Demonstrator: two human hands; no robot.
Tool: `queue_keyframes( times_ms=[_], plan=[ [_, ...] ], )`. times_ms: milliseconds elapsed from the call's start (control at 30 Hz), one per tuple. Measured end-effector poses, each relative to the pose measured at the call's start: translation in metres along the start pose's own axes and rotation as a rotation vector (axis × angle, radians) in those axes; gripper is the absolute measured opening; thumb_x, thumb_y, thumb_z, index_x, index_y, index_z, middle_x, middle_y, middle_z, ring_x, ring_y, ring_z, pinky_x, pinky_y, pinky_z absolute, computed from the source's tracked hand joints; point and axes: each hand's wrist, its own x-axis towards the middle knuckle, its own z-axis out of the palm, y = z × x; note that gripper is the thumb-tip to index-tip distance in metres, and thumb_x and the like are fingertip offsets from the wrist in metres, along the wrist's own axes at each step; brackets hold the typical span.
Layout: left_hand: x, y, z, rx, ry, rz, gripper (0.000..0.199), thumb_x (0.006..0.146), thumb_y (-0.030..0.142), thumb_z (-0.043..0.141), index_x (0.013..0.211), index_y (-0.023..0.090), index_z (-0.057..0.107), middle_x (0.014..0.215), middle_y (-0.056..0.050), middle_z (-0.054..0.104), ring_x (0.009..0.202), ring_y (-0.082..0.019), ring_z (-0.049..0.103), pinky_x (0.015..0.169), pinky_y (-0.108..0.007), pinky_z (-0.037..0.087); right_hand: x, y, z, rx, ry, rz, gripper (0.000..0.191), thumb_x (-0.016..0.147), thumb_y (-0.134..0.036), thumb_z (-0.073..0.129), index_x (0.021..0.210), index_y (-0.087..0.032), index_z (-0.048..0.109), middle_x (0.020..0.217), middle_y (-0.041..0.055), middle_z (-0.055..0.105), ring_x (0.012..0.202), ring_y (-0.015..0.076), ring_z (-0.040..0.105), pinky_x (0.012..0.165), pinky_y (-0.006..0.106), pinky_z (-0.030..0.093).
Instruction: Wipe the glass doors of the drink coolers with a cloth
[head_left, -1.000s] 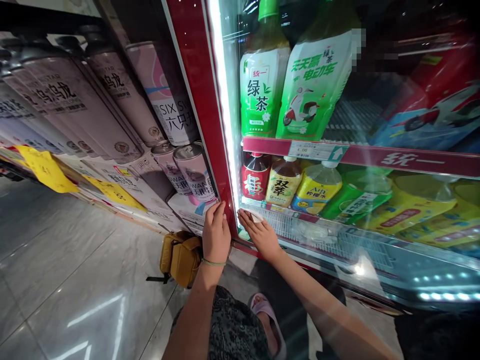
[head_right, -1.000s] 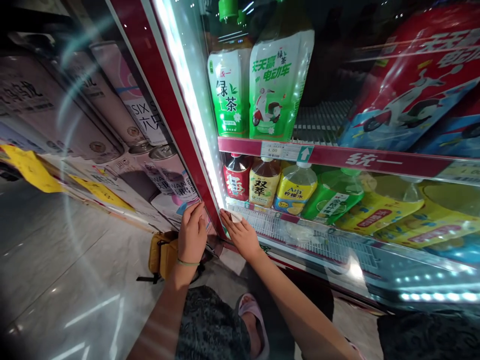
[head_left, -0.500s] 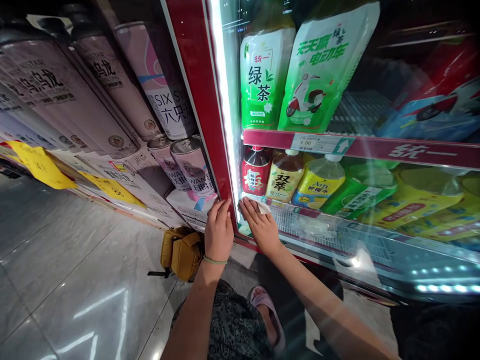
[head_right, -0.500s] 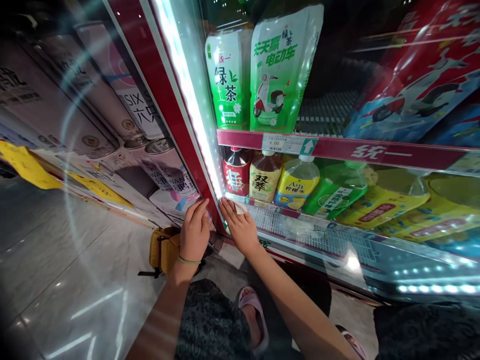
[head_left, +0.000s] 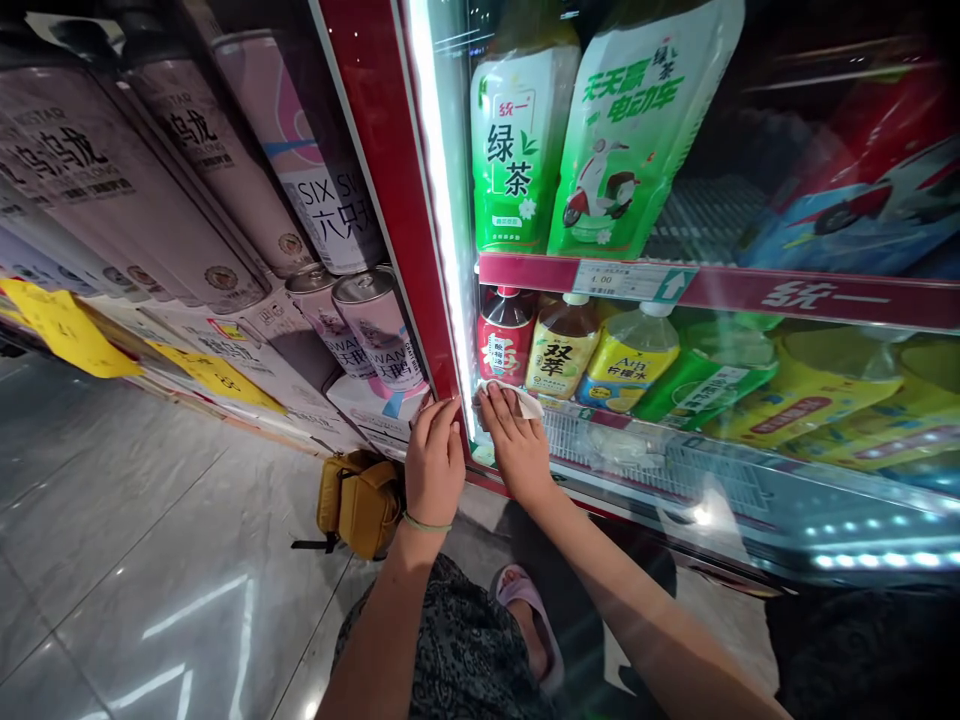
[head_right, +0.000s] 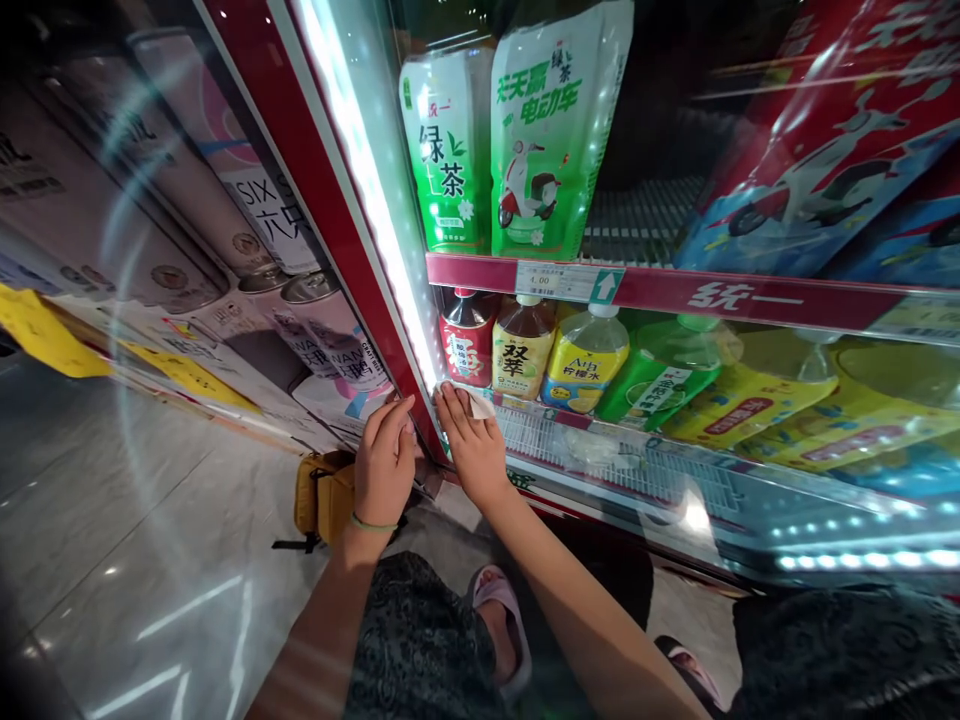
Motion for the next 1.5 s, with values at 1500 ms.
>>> queue_keyframes(
  times_ms=[1500],
  plan=[
    [-0.009,0.066,0.068,0.065,-0.121,0.455,0.042,0.099,0.010,0.051,0.139,0.022,0.058,0.122,-0.011,0.068,0.112,-0.024,0.067,0.099,-0.039,0.057,-0.067,0.104,-0.088,-0.035,0.503,0.308,0.036,0.091,0.000,0.054,0.101,-0.028,0.074,0.100,0.0050,0.060,0.099,0.0209,0.050,0.085,0.035,0.043]
  ],
)
